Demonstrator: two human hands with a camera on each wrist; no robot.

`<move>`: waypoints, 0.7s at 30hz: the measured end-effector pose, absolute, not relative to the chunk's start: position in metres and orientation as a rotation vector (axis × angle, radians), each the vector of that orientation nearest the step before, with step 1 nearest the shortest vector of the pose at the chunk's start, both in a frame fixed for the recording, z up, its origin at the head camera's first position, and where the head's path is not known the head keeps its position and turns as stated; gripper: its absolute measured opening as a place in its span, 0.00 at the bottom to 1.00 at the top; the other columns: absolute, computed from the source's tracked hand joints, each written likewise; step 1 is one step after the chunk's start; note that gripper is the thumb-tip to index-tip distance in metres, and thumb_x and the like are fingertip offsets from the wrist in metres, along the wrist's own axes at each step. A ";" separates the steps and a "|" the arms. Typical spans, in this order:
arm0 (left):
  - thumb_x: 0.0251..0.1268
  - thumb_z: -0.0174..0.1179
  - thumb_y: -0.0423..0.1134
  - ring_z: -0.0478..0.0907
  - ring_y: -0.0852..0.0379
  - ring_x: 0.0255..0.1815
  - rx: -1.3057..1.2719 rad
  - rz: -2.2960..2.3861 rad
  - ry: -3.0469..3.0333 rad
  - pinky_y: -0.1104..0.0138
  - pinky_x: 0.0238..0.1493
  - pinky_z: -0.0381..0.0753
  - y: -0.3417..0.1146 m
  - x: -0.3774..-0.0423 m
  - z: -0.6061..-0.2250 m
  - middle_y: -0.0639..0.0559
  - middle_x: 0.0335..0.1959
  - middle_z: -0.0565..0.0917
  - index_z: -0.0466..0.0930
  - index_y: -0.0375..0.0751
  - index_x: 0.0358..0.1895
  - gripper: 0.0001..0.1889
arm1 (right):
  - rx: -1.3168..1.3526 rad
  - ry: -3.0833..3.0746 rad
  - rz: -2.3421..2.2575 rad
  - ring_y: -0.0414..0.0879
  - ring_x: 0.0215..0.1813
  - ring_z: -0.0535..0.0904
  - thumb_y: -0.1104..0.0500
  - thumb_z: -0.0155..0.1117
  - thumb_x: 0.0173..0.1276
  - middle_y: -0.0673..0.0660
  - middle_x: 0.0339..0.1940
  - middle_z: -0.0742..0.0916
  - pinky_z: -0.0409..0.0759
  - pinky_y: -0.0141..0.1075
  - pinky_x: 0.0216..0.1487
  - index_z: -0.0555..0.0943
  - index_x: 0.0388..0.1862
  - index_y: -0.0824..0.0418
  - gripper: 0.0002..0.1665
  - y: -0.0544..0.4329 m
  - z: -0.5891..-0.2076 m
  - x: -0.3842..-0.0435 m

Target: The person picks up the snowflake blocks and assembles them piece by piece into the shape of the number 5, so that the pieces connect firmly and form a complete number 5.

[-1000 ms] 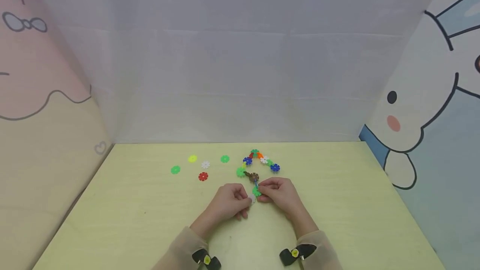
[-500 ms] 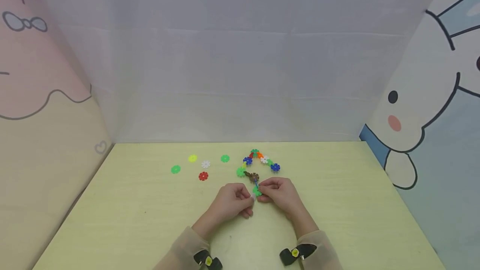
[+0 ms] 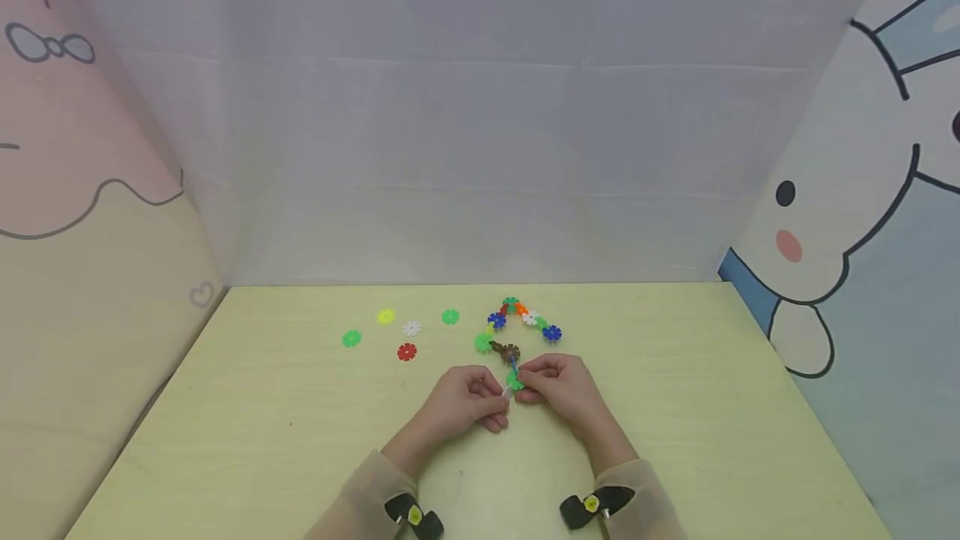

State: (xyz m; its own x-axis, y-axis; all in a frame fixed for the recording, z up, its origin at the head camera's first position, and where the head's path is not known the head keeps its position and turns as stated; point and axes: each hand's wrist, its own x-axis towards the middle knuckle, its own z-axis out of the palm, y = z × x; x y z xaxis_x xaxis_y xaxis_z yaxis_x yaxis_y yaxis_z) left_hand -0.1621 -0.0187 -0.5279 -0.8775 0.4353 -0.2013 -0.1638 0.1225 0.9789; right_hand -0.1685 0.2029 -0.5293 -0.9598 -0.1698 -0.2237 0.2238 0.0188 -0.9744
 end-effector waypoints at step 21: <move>0.72 0.70 0.25 0.90 0.54 0.26 0.269 1.874 1.899 0.62 0.33 0.93 -0.017 -0.163 -0.529 0.42 0.26 0.90 0.85 0.31 0.33 0.07 | 0.056 2.044 -1.995 0.47 0.36 0.93 0.73 0.66 0.77 0.62 0.37 0.92 0.92 0.36 0.44 0.84 0.53 0.82 0.11 0.202 -0.527 -0.168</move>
